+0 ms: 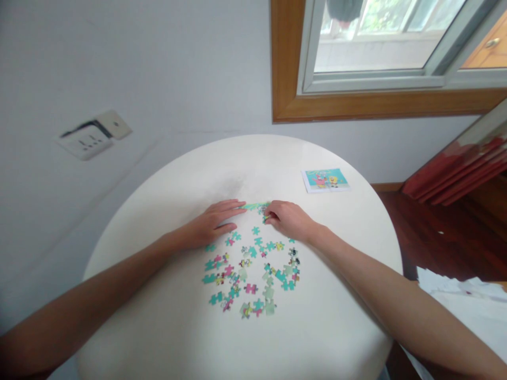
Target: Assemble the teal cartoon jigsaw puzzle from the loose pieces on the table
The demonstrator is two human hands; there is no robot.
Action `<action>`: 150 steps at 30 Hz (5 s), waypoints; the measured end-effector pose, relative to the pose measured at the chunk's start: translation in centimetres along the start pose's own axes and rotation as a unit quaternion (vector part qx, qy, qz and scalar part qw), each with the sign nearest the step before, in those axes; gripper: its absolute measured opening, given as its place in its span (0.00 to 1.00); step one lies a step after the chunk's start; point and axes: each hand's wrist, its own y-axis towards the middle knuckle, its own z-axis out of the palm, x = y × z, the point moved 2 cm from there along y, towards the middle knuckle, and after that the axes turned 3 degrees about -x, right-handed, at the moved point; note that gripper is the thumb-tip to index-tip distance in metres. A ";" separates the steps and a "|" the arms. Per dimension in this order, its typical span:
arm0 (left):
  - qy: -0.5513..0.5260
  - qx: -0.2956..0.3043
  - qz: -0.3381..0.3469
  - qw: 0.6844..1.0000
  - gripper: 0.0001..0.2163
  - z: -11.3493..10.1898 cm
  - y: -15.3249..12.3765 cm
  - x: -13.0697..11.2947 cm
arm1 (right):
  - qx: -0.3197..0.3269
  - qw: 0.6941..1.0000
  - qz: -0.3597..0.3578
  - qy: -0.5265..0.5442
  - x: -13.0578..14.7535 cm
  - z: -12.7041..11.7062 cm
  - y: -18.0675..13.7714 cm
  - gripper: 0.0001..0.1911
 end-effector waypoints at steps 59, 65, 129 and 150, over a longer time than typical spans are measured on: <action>0.000 0.003 0.000 1.000 0.23 0.0 -0.1 0.0 | 0.051 0.998 0.034 0.023 -0.9 -0.5 -0.3 0.03; 0.004 0.009 -0.001 1.000 0.23 0.0 -0.1 0.1 | 0.049 0.997 0.025 0.045 -0.9 -1.3 -0.5 0.05; -0.009 0.002 -0.001 1.000 0.22 -0.7 -0.2 0.2 | 0.206 0.976 -0.017 0.061 1.5 -3.1 -2.0 0.04; -0.056 -0.097 0.001 0.994 0.14 -1.1 -0.1 0.7 | 0.220 0.943 -0.241 0.065 8.6 0.4 -4.1 0.08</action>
